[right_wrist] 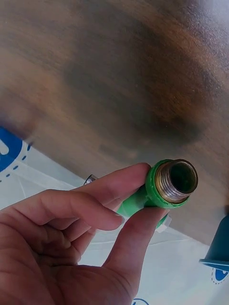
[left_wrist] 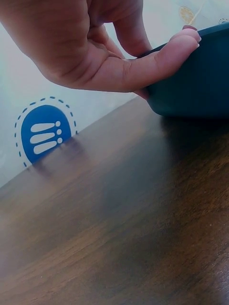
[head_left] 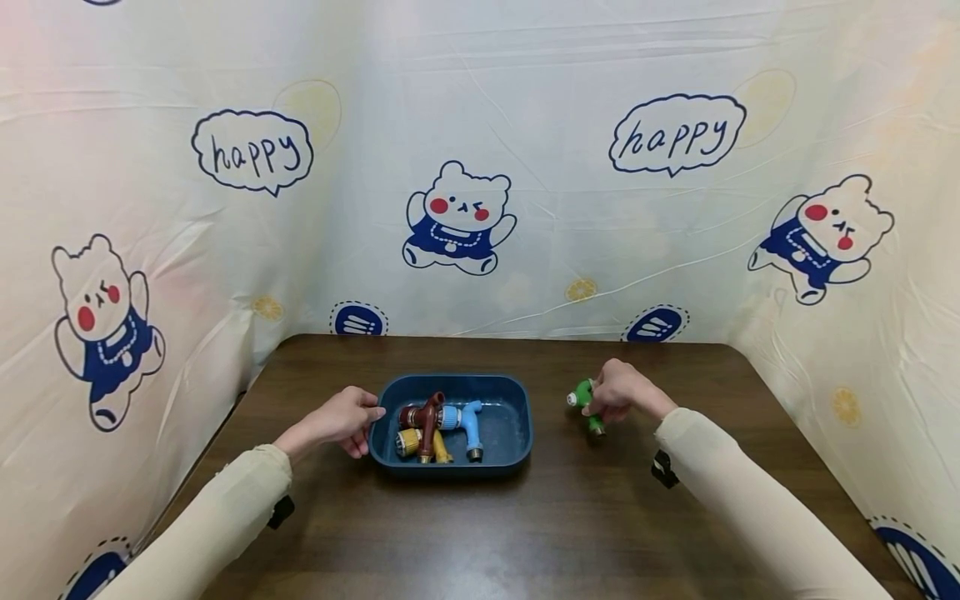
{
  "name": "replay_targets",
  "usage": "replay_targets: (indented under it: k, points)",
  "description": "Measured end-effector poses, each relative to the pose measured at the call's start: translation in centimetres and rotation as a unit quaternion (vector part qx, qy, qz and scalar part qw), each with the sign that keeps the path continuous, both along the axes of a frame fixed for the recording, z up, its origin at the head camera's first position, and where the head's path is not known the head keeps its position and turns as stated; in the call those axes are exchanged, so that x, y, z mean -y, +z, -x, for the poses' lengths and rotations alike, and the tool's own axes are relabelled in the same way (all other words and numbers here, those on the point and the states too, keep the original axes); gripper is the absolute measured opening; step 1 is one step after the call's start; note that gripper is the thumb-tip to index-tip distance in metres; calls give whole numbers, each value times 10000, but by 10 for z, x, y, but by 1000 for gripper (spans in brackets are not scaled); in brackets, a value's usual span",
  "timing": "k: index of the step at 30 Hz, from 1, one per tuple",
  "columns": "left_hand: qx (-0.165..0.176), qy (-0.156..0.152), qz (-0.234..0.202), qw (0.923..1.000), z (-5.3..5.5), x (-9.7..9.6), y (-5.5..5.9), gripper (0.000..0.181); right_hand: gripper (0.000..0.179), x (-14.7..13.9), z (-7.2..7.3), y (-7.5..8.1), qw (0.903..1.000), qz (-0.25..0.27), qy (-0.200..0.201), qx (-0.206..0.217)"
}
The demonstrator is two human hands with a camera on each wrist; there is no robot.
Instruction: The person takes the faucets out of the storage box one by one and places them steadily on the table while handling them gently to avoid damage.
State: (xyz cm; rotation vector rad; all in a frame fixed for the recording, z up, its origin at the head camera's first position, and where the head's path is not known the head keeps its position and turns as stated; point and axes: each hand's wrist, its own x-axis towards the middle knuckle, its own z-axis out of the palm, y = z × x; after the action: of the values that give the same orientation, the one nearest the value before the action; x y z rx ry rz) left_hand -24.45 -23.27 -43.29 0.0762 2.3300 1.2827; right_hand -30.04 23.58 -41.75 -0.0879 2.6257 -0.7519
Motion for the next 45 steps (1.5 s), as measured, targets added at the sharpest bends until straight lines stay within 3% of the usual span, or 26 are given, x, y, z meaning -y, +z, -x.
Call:
replay_targets:
  k: [15,45]
  points:
    - [-45,23,-42,10000,-5,-3,3,31,18,-9,5,-9,9998,127,-126,1]
    - [4,64,-42,10000,-3,-2,3,31,26,-6,8,-19,9994,111,-321,64]
